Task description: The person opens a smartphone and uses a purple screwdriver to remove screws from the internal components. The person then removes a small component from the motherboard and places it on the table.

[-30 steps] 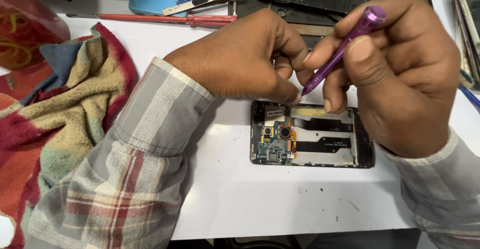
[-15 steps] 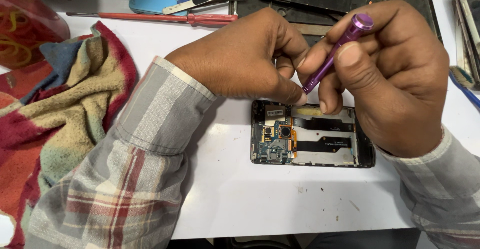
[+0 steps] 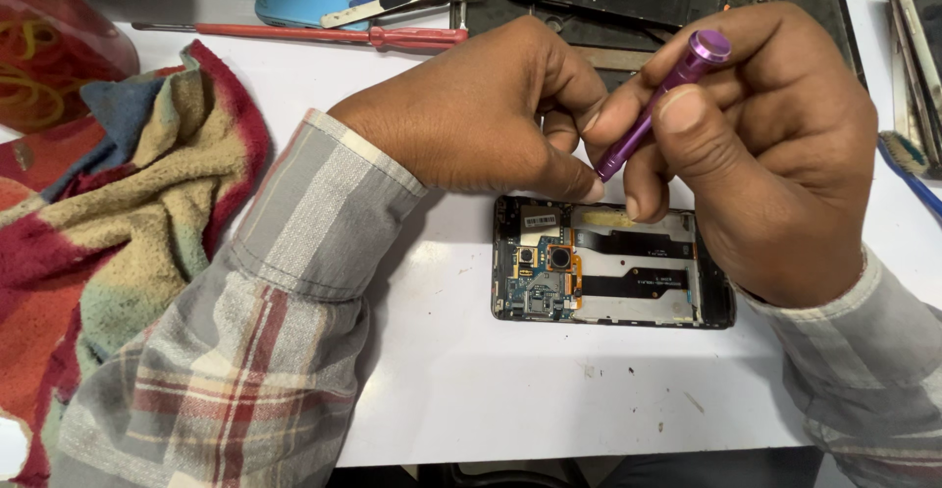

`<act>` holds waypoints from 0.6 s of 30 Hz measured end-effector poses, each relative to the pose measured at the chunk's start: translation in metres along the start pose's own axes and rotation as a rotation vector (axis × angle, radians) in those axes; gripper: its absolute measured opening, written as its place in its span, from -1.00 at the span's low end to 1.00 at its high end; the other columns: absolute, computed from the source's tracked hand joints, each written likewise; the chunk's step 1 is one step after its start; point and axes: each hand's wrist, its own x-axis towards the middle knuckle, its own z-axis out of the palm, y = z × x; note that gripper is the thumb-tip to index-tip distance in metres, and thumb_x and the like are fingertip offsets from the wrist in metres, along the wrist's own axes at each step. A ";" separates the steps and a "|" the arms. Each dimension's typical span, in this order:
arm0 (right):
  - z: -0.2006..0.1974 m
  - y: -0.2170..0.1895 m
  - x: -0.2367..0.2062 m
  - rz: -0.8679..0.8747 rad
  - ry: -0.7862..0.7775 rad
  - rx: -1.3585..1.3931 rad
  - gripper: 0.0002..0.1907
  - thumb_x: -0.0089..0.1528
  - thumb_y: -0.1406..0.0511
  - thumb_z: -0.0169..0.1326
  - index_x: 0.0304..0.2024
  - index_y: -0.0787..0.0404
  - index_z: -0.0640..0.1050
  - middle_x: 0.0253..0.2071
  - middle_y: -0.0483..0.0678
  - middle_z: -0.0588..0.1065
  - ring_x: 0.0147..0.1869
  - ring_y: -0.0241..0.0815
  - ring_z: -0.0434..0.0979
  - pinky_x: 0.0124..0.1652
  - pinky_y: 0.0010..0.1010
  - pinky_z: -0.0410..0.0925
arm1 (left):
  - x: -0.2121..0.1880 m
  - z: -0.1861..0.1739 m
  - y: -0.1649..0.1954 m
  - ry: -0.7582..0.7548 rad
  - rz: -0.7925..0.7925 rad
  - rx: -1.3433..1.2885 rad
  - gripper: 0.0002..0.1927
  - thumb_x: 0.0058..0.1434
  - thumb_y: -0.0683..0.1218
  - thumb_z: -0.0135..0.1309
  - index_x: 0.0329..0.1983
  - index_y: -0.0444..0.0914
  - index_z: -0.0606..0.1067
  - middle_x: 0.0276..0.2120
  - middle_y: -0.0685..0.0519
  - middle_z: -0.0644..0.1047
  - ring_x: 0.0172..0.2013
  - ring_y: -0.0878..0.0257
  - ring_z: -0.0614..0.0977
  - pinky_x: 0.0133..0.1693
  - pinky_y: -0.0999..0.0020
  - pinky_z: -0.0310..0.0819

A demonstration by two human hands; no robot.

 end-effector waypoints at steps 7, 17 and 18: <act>-0.003 0.000 -0.003 0.070 -0.022 0.125 -0.73 0.50 0.31 -0.12 0.13 0.40 0.39 -0.06 0.13 0.54 -0.35 -0.27 0.55 -0.35 -0.51 0.48 | 0.000 -0.001 0.000 0.004 0.008 0.015 -0.87 -0.05 -0.15 0.35 -0.44 -0.24 0.63 -0.66 0.24 0.46 -0.63 0.49 0.46 -0.55 0.49 0.34; -0.001 0.003 0.002 0.018 -0.037 0.117 -0.80 0.48 0.31 -0.09 0.05 0.32 0.31 -0.12 0.17 0.54 -0.40 -0.26 0.54 -0.34 -0.46 0.49 | 0.000 0.000 -0.001 0.001 0.061 -0.009 -0.88 -0.03 -0.17 0.35 -0.50 -0.24 0.60 -0.67 0.24 0.44 -0.63 0.48 0.44 -0.54 0.48 0.30; -0.001 0.002 0.002 0.042 -0.031 0.177 -0.82 0.50 0.30 -0.09 0.06 0.30 0.33 -0.10 0.16 0.55 -0.41 -0.27 0.55 -0.32 -0.46 0.50 | 0.000 0.000 -0.001 0.005 0.076 -0.001 -0.86 -0.01 -0.17 0.35 -0.53 -0.26 0.57 -0.67 0.23 0.44 -0.62 0.47 0.45 -0.54 0.48 0.31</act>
